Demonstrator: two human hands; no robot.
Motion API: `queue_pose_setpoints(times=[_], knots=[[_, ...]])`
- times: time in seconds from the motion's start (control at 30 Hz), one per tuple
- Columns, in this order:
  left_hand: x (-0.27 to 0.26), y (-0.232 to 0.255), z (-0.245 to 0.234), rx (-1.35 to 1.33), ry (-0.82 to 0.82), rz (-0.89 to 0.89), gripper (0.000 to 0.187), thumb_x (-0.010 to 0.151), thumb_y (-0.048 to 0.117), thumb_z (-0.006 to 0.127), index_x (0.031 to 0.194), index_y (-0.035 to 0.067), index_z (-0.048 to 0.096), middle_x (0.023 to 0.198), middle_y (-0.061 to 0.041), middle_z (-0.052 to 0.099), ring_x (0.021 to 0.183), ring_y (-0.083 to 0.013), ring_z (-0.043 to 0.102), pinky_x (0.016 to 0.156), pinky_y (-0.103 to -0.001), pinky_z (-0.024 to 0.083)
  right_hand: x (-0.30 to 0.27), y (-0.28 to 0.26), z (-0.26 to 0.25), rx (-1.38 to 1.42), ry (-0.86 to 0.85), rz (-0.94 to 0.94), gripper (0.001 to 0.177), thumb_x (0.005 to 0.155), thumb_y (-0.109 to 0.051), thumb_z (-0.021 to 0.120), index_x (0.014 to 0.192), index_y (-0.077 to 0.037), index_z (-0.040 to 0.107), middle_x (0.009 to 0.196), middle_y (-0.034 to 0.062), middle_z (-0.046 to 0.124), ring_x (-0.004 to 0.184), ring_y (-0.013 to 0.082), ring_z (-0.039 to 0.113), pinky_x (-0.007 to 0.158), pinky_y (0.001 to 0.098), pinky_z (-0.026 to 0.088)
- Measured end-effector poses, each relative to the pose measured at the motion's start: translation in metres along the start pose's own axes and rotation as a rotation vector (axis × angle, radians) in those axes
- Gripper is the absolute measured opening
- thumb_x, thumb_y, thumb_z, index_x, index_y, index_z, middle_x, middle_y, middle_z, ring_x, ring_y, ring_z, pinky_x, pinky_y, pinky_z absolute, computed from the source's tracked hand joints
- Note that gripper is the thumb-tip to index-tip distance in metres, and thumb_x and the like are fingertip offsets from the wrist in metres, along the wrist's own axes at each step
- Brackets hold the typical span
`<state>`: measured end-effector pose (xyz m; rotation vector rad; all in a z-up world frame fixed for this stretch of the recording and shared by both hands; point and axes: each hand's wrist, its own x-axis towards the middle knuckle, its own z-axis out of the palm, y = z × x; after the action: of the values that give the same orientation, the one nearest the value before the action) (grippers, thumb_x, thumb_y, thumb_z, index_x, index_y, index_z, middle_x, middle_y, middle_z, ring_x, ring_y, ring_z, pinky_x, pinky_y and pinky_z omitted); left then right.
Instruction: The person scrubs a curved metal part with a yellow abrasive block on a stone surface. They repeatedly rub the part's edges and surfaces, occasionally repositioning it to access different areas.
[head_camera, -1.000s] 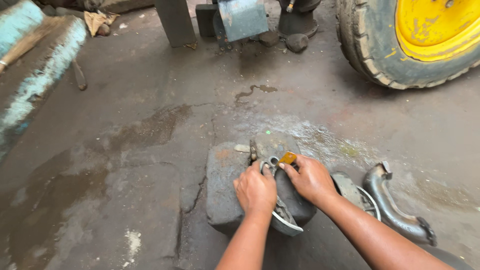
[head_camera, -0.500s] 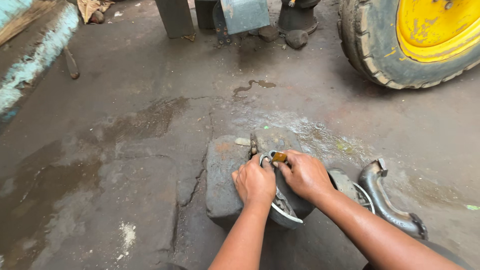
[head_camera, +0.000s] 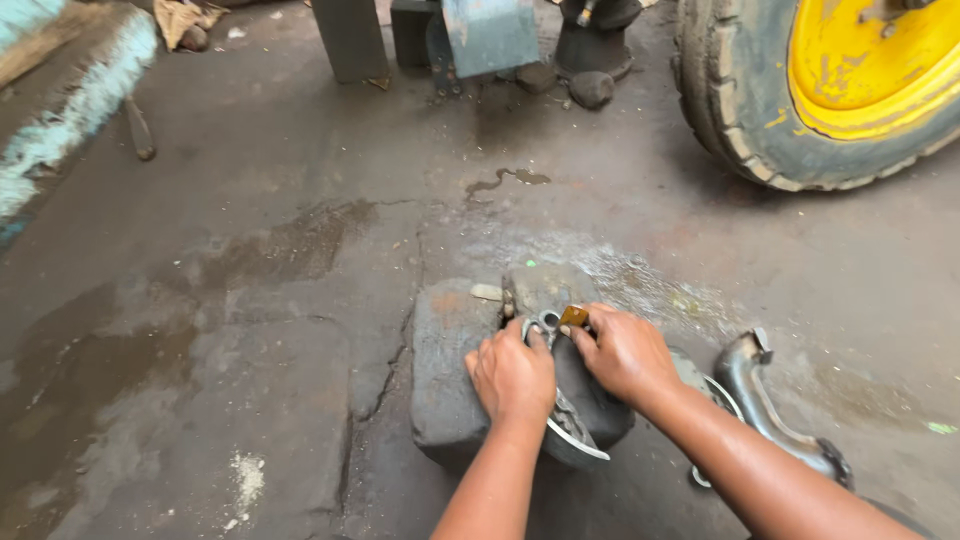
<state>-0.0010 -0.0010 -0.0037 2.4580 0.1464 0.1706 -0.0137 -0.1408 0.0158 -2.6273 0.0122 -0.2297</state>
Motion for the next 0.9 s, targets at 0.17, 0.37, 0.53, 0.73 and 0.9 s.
queue_pose_setpoints(times=[0.17,0.37,0.53,0.73,0.9], knots=[[-0.004,-0.002,0.003,-0.018,0.044,0.039,0.029,0.092,0.031,0.061,0.11,0.014,0.075,0.103,-0.012,0.076,0.105,-0.0302,0.065,0.097,-0.045,0.041,-0.002,-0.001,0.0,-0.047,-0.03,0.007,0.026,0.09,-0.031,0.065,0.106,-0.013,0.073,0.104,0.0112,0.074,0.098,0.0371,0.068,0.08,0.0493,0.053],[-0.002,-0.002,0.003,-0.007,0.031,0.046,0.029,0.093,0.032,0.061,0.11,0.013,0.075,0.103,-0.013,0.075,0.105,-0.0304,0.066,0.096,-0.045,0.041,-0.001,-0.008,-0.008,-0.021,-0.044,0.013,0.026,0.089,-0.031,0.064,0.108,-0.014,0.073,0.103,0.011,0.074,0.097,0.0374,0.068,0.079,0.0496,0.052],[0.002,-0.002,0.005,0.025,0.024,0.055,0.03,0.093,0.032,0.061,0.111,0.013,0.075,0.103,-0.013,0.075,0.104,-0.0315,0.066,0.096,-0.045,0.041,0.001,-0.007,-0.009,-0.036,-0.077,0.042,0.026,0.091,-0.032,0.064,0.107,-0.014,0.073,0.104,0.0106,0.074,0.097,0.0376,0.067,0.08,0.0494,0.053],[0.001,-0.005,0.006,0.006,0.026,0.044,0.03,0.094,0.032,0.06,0.113,0.013,0.075,0.105,-0.012,0.075,0.105,-0.0296,0.066,0.097,-0.044,0.041,0.0,-0.006,-0.004,-0.06,-0.044,-0.001,0.025,0.091,-0.032,0.064,0.105,-0.012,0.072,0.104,0.0109,0.073,0.097,0.0379,0.067,0.08,0.0499,0.053],[0.001,-0.006,0.005,-0.017,0.046,0.06,0.029,0.096,0.032,0.06,0.112,0.014,0.075,0.105,-0.01,0.076,0.107,-0.0277,0.066,0.098,-0.043,0.04,-0.001,-0.006,-0.002,-0.067,-0.035,-0.005,0.024,0.093,-0.032,0.063,0.104,-0.013,0.072,0.105,0.0104,0.073,0.097,0.0385,0.067,0.08,0.05,0.053]])
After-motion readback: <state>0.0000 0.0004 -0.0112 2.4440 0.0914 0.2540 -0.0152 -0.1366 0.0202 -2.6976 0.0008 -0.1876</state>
